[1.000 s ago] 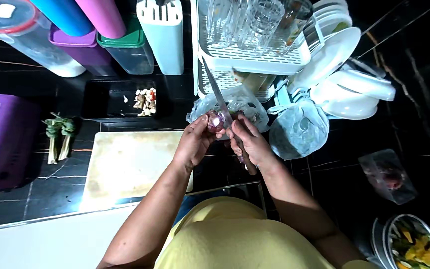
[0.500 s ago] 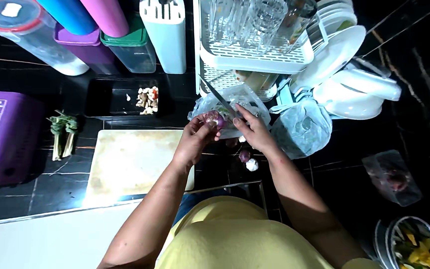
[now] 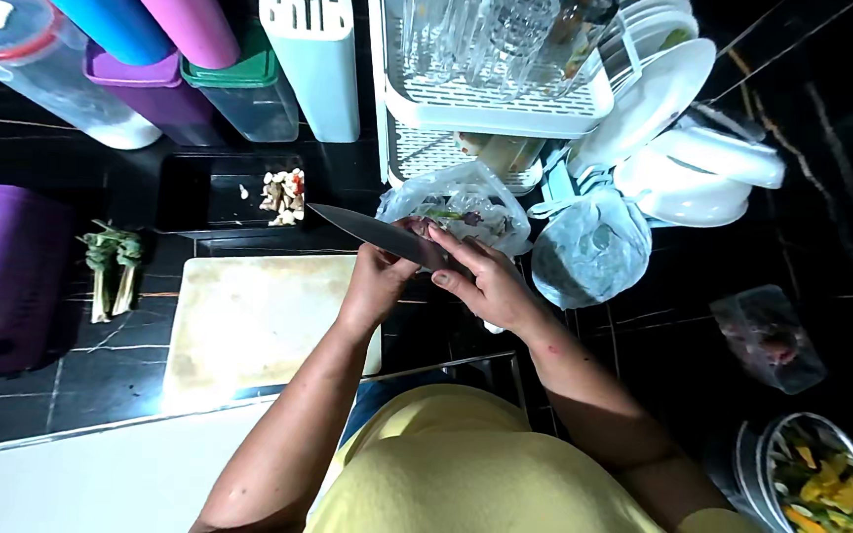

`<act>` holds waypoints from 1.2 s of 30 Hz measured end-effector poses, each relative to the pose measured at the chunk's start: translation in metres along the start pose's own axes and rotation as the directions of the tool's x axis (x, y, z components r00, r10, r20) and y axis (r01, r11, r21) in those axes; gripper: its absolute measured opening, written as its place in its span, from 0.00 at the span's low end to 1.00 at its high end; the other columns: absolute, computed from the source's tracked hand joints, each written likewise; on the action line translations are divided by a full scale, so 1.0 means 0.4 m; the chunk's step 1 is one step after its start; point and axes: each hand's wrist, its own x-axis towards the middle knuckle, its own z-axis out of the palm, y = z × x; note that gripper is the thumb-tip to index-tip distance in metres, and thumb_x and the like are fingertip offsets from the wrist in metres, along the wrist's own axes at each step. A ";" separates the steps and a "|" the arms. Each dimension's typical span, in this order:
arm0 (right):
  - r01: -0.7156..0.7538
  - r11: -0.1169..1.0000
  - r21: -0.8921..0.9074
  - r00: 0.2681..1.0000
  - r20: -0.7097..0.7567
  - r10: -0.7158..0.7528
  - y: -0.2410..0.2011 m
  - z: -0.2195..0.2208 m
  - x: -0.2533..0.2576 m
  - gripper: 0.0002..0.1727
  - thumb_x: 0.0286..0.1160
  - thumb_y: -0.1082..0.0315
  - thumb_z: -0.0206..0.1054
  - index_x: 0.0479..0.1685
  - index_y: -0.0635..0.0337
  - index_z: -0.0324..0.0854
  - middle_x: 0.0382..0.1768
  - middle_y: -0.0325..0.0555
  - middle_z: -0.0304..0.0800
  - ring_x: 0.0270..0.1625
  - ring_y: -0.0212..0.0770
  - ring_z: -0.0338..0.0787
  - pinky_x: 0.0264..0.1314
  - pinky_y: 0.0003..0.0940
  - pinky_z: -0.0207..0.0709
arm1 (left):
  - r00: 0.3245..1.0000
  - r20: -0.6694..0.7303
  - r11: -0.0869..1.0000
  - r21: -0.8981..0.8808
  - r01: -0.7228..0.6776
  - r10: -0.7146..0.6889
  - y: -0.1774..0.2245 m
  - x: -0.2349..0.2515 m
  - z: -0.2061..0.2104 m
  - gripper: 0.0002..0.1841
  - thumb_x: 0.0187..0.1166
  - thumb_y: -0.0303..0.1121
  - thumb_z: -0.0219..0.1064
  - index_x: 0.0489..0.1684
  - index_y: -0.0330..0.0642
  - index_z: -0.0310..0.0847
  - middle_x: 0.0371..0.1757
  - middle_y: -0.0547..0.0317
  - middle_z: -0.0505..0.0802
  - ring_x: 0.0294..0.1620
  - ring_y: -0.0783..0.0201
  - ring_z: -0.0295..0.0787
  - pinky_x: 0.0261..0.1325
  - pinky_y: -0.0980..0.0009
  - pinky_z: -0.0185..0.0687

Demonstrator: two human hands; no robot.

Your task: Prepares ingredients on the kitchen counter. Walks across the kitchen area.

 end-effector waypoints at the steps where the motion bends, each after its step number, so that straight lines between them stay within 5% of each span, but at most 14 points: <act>1: 0.002 1.000 -0.007 1.000 -0.013 -0.002 -0.001 0.004 0.000 0.34 0.84 0.41 0.61 0.87 0.42 0.72 0.56 0.53 0.89 0.50 0.46 0.91 0.49 0.51 0.88 | 1.000 0.000 1.000 0.010 -0.005 0.005 -0.001 0.000 -0.001 0.17 0.76 0.22 0.70 0.62 0.42 0.84 0.49 0.62 0.94 0.44 0.72 0.91 0.48 0.73 0.90; 5: -0.082 0.984 0.158 0.997 0.016 0.080 -0.005 0.001 0.003 0.29 0.85 0.48 0.64 0.83 0.46 0.77 0.52 0.46 0.89 0.45 0.37 0.88 0.47 0.39 0.86 | 1.000 0.000 0.998 0.059 -0.004 0.004 -0.009 0.001 -0.006 0.16 0.77 0.24 0.68 0.62 0.42 0.84 0.49 0.63 0.93 0.42 0.73 0.89 0.45 0.76 0.87; 9: -0.395 0.683 0.615 0.913 0.181 0.366 0.014 -0.025 0.016 0.16 0.90 0.54 0.56 0.62 0.51 0.83 0.22 0.34 0.74 0.14 0.26 0.66 0.16 0.21 0.66 | 0.993 0.051 0.994 -0.042 0.105 -0.103 -0.010 0.003 -0.022 0.22 0.80 0.25 0.64 0.75 0.41 0.75 0.56 0.55 0.92 0.49 0.64 0.92 0.58 0.64 0.90; 10: -0.419 0.670 0.613 0.898 0.167 0.408 0.034 -0.032 0.024 0.17 0.91 0.51 0.54 0.59 0.50 0.81 0.22 0.33 0.73 0.13 0.26 0.64 0.15 0.21 0.65 | 0.989 0.052 0.984 -0.105 0.142 -0.137 -0.009 0.004 -0.024 0.23 0.81 0.25 0.63 0.76 0.41 0.74 0.58 0.53 0.91 0.50 0.62 0.93 0.57 0.62 0.91; 12: -0.461 0.764 0.452 0.871 0.068 0.486 0.082 -0.036 0.036 0.23 0.91 0.44 0.53 0.72 0.43 0.80 0.24 0.40 0.75 0.12 0.33 0.64 0.12 0.28 0.64 | 0.982 0.043 0.960 -0.204 0.191 -0.186 -0.005 0.006 -0.023 0.23 0.81 0.24 0.61 0.77 0.42 0.73 0.61 0.50 0.89 0.52 0.57 0.92 0.56 0.58 0.92; 14: -0.480 0.863 0.162 0.875 0.009 0.485 0.108 -0.044 0.048 0.30 0.90 0.40 0.51 0.85 0.40 0.73 0.44 0.52 0.89 0.30 0.46 0.83 0.31 0.47 0.79 | 0.977 0.020 0.950 -0.228 0.212 -0.213 -0.006 0.008 -0.020 0.24 0.82 0.24 0.61 0.78 0.42 0.73 0.64 0.50 0.88 0.54 0.57 0.92 0.55 0.58 0.92; 16: -0.402 0.913 0.061 0.916 0.025 0.402 0.102 -0.048 0.054 0.31 0.92 0.45 0.52 0.90 0.47 0.67 0.65 0.57 0.87 0.57 0.54 0.90 0.59 0.60 0.82 | 0.973 -0.020 0.950 -0.221 0.220 -0.230 -0.011 0.010 -0.015 0.24 0.82 0.23 0.62 0.78 0.40 0.72 0.62 0.49 0.88 0.51 0.57 0.92 0.53 0.58 0.93; 17: -0.340 0.938 0.068 0.940 0.028 0.339 0.088 -0.047 0.053 0.31 0.92 0.48 0.54 0.91 0.46 0.66 0.68 0.56 0.86 0.59 0.52 0.90 0.62 0.58 0.82 | 0.971 -0.041 0.951 -0.216 0.221 -0.235 -0.013 0.012 -0.011 0.23 0.81 0.23 0.63 0.76 0.38 0.72 0.61 0.49 0.89 0.50 0.57 0.92 0.52 0.59 0.93; 19: -0.200 0.970 0.139 0.980 0.026 0.198 0.055 -0.032 0.048 0.31 0.90 0.52 0.57 0.91 0.49 0.65 0.63 0.55 0.88 0.47 0.45 0.91 0.47 0.46 0.87 | 0.969 -0.063 0.955 -0.197 0.221 -0.237 -0.015 0.014 -0.004 0.20 0.82 0.24 0.64 0.73 0.37 0.74 0.57 0.50 0.90 0.48 0.59 0.93 0.53 0.60 0.93; 22: -0.072 0.981 0.182 0.994 0.090 0.057 0.019 -0.006 0.038 0.35 0.87 0.51 0.61 0.91 0.54 0.63 0.68 0.53 0.87 0.61 0.43 0.90 0.65 0.46 0.85 | 0.982 -0.066 0.972 -0.166 0.166 -0.178 -0.018 0.014 0.007 0.15 0.82 0.26 0.65 0.65 0.40 0.79 0.54 0.56 0.92 0.47 0.63 0.92 0.53 0.64 0.93; 25: -0.030 0.993 0.114 0.998 0.065 0.023 0.016 0.014 0.032 0.35 0.86 0.48 0.62 0.90 0.50 0.65 0.68 0.51 0.87 0.65 0.46 0.89 0.69 0.50 0.83 | 0.995 -0.060 0.988 -0.138 0.075 -0.084 -0.015 0.013 0.014 0.15 0.81 0.25 0.67 0.64 0.41 0.83 0.54 0.58 0.93 0.48 0.66 0.92 0.53 0.66 0.93; 30: -0.020 0.999 0.044 1.000 -0.016 0.020 0.012 0.032 0.028 0.31 0.86 0.47 0.62 0.87 0.46 0.71 0.62 0.54 0.88 0.60 0.49 0.90 0.59 0.53 0.86 | 0.994 -0.089 0.994 -0.087 0.062 -0.070 -0.014 0.007 0.018 0.14 0.80 0.25 0.69 0.63 0.40 0.84 0.53 0.57 0.93 0.46 0.66 0.92 0.51 0.68 0.92; 33: -0.097 0.982 0.163 0.995 0.030 0.094 0.003 0.017 0.026 0.28 0.87 0.53 0.63 0.84 0.48 0.75 0.63 0.49 0.90 0.57 0.40 0.91 0.60 0.45 0.86 | 0.993 -0.083 0.997 -0.033 0.077 -0.079 -0.019 0.006 0.010 0.15 0.79 0.24 0.68 0.63 0.39 0.81 0.51 0.57 0.93 0.43 0.66 0.92 0.50 0.68 0.92; 36: -0.337 0.779 0.529 0.941 0.164 0.296 0.004 -0.001 0.028 0.20 0.90 0.57 0.59 0.73 0.52 0.82 0.31 0.37 0.82 0.19 0.26 0.70 0.21 0.22 0.67 | 0.996 -0.027 0.996 0.044 0.082 -0.081 -0.020 0.006 -0.012 0.20 0.79 0.25 0.68 0.70 0.39 0.76 0.54 0.55 0.92 0.43 0.64 0.93 0.49 0.66 0.93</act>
